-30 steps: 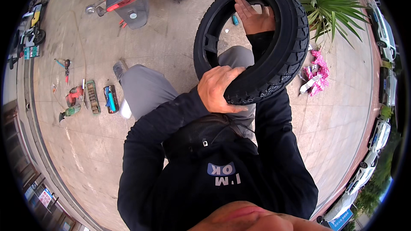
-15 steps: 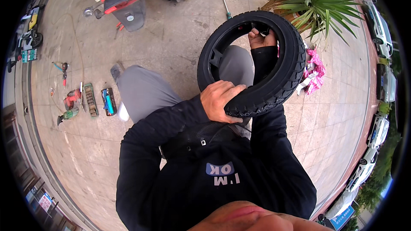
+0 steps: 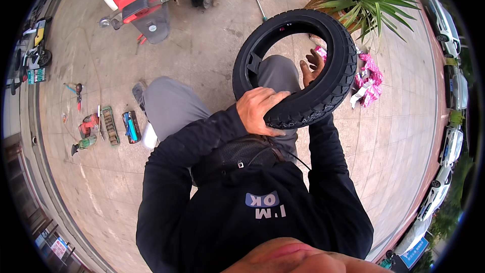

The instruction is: The person unwraps a new tire from pink packaging and removes the old tire from a scooter wheel. They then use a tire lever to pry the new tire onto the rim, working around the circumference to seat it. Finally, they retrieve a wrench and an air pressure gauge from a toolbox.

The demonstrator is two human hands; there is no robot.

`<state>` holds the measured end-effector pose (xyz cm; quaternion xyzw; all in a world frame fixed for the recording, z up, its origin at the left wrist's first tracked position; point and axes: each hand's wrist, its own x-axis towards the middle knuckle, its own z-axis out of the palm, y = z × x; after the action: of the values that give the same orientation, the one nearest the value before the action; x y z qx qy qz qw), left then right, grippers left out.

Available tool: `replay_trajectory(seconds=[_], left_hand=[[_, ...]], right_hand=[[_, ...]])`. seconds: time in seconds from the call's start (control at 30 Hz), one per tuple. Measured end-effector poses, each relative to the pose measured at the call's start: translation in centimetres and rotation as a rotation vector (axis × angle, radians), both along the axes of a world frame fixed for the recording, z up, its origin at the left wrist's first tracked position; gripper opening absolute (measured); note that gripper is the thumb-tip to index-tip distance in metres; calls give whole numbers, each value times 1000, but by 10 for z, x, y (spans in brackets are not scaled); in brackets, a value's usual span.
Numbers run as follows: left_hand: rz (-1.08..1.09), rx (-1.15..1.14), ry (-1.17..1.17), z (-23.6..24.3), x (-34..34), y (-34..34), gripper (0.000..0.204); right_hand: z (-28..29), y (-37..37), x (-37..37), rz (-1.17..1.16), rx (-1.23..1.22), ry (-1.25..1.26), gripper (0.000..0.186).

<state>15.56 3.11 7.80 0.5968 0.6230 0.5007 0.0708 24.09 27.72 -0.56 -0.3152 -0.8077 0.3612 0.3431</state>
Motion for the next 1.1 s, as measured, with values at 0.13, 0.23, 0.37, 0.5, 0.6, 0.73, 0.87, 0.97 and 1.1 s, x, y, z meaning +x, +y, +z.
replay_trajectory(seconds=[0.13,0.23,0.37,0.5,0.6,0.73,0.87,0.97,1.1], left_hand=[[-35,58,-17,4,4,1,95],[-47,86,-19,11,6,1,94],[-79,165,-3,5,10,7,94],[-104,156,-5,22,11,3,95],[-143,141,-34,26,12,-2,95],[-116,131,44,16,4,-6,96],[-155,91,215,26,-17,-6,94],[-212,-43,509,32,-34,1,96],[-288,-162,829,54,-62,33,98]], right_hand=[[19,-47,-49,601,127,-296,102],[13,-61,-71,552,383,-470,105],[2,-60,-84,552,215,-639,103],[7,-65,-68,513,-32,-144,85],[5,-40,-34,422,-388,-33,80],[72,-2,27,146,-459,-83,86],[107,92,115,-172,-467,-25,89],[122,118,132,-208,-627,140,95],[119,67,62,-119,-147,-224,119]])
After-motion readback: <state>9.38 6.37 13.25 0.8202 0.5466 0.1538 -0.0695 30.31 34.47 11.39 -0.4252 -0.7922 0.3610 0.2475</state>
